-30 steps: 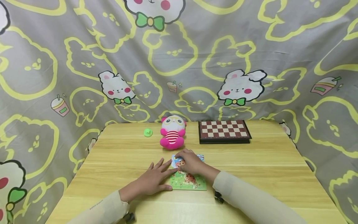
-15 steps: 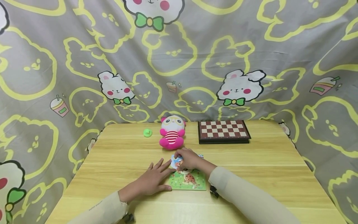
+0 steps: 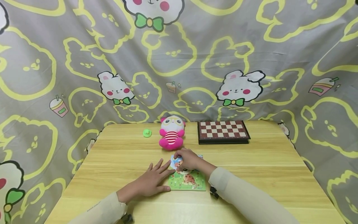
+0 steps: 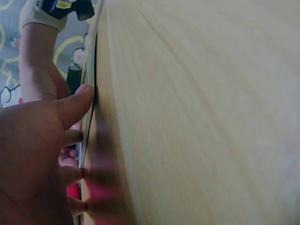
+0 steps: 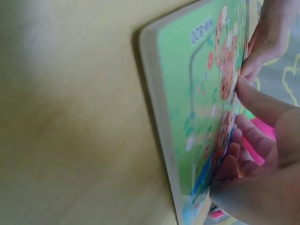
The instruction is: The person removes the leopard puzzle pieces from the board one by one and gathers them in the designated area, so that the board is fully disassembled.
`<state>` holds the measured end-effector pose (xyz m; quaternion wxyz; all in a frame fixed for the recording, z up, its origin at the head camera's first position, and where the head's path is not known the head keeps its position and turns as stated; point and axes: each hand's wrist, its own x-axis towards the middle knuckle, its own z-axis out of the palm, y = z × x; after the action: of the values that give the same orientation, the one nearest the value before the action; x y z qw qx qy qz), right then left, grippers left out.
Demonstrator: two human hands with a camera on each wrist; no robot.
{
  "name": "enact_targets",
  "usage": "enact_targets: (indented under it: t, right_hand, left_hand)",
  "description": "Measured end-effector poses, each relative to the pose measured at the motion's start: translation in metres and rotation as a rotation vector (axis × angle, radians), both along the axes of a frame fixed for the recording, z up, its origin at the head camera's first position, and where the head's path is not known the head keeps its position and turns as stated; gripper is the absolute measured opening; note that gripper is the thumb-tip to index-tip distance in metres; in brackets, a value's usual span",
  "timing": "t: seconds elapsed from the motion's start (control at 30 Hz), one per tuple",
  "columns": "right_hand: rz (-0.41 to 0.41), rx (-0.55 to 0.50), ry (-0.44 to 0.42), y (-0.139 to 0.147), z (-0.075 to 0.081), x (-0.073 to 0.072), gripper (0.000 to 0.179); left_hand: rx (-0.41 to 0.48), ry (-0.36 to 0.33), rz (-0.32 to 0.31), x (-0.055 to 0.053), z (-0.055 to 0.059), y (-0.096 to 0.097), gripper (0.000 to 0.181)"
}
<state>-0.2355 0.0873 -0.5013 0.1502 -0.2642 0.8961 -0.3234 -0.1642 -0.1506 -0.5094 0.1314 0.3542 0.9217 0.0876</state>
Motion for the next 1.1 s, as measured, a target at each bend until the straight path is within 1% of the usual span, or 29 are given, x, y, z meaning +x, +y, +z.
enact_targets:
  t: [0.27, 0.47, 0.57, 0.83, 0.97, 1.1]
  right_hand:
    - [-0.014, 0.011, -0.012, -0.0022, 0.0033, 0.001, 0.043]
    - [-0.059, 0.026, -0.037, -0.0058, 0.0071, 0.0008, 0.042]
    - [-0.067, 0.034, -0.046, -0.0069, 0.0075, 0.0006, 0.043]
    - [-0.068, 0.028, -0.062, -0.0065, 0.0055, -0.0005, 0.045]
    - [-0.064, 0.014, -0.067, -0.0056, 0.0035, -0.0014, 0.048]
    - [-0.078, -0.009, -0.084, -0.0046, 0.001, -0.0025, 0.049]
  left_hand:
    - [-0.01, -0.014, 0.016, 0.0003, 0.002, 0.0012, 0.073]
    - [-0.005, -0.019, 0.02, 0.0005, 0.0035, 0.002, 0.072]
    - [-0.006, -0.021, 0.021, 0.0007, 0.0035, 0.0022, 0.072]
    - [-0.014, -0.011, 0.019, 0.0012, 0.0035, 0.0029, 0.072]
    - [-0.021, -0.003, 0.015, 0.0011, 0.0028, 0.0028, 0.073]
    - [-0.024, -0.003, 0.013, 0.0013, 0.0032, 0.0027, 0.073]
